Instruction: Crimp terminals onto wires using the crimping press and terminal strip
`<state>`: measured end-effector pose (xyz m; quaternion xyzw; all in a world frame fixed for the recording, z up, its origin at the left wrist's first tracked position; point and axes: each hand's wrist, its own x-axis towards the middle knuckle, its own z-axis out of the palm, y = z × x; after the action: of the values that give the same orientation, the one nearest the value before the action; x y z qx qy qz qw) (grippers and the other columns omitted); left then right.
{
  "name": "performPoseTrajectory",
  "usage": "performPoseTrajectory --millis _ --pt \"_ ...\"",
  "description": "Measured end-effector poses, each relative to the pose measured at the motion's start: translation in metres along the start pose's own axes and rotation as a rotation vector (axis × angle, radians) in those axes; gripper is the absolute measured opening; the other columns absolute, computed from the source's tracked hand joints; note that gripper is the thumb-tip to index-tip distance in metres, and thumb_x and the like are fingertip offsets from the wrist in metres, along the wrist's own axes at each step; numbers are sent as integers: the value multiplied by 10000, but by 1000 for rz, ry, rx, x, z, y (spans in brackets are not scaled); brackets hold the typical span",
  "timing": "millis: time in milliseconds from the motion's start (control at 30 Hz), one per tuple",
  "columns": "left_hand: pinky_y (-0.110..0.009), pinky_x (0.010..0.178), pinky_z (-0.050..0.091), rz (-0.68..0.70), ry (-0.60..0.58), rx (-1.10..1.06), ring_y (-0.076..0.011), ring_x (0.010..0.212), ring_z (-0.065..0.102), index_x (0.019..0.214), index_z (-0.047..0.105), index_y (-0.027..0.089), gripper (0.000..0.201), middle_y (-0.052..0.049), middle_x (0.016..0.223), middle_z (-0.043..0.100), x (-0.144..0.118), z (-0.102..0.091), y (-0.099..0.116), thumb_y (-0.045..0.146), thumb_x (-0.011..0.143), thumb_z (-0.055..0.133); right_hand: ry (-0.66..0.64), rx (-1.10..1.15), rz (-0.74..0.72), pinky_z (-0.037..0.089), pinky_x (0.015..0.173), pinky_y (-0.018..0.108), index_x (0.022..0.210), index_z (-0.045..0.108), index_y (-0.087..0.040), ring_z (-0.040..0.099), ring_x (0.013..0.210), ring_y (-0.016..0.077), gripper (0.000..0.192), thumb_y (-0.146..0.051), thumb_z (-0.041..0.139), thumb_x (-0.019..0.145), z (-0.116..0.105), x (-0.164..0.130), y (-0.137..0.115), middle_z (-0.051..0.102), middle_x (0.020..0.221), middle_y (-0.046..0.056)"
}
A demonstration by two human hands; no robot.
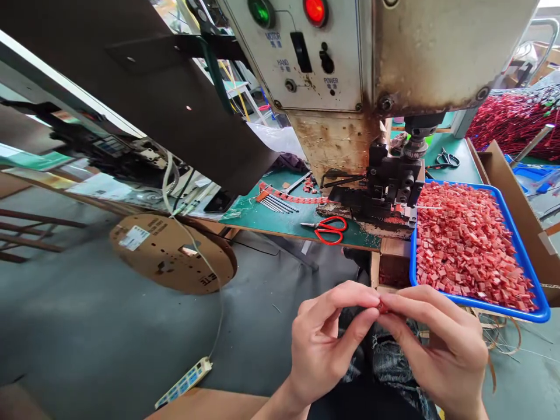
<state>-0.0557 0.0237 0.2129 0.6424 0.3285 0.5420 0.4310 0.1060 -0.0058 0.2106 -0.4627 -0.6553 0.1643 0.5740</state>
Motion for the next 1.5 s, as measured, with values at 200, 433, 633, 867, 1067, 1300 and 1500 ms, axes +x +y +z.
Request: performPoseTrajectory --millis 200,433,633,867,1067,1300,1500 --pt "-258 740 609 -31 6 -130 -166 772 749 1045 713 176 123 -65 882 794 -5 3 1 258 955 700 90 94 30 598 524 293 1004 799 -274 737 649 209 291 -132 873 761 2 -10 0 795 807 17" --pt "-266 739 612 31 -15 -170 -173 793 748 1022 706 181 91 -66 866 788 -6 0 3 218 940 717 132 143 6 586 473 289 1025 801 -264 741 626 215 301 -156 888 757 6 -17 1 796 799 37" --pt "-249 744 600 97 7 -203 -160 807 736 1017 703 178 119 -52 855 777 -4 1 5 145 910 741 116 191 -71 593 502 270 1045 791 -210 741 640 192 311 -108 877 765 8 -17 5 792 810 40" --pt "-251 761 587 108 1 -207 -151 812 721 1028 703 191 160 -36 855 769 -6 1 4 104 899 741 153 179 -56 579 500 260 1014 792 -206 739 641 183 296 -78 867 757 15 -20 -1 792 823 36" --pt "-250 803 557 20 -16 -159 -150 835 714 1038 709 190 115 -45 893 779 -8 -2 -8 177 925 727 230 20 48 593 592 303 891 795 -223 721 681 193 172 -165 880 754 -8 -3 29 772 778 26" --pt "-262 725 512 -374 -347 -219 -163 703 687 870 734 141 334 -78 738 759 -45 -14 -64 471 915 713 599 57 494 573 1010 432 1111 777 -219 717 989 212 406 -350 873 740 -34 32 102 738 1140 64" --pt "-296 730 505 -696 -393 -364 -174 660 665 809 710 138 521 -58 667 718 -90 11 -129 657 788 756 780 918 722 495 1158 379 1034 743 -149 698 1200 193 250 -308 553 995 16 52 105 733 1251 113"
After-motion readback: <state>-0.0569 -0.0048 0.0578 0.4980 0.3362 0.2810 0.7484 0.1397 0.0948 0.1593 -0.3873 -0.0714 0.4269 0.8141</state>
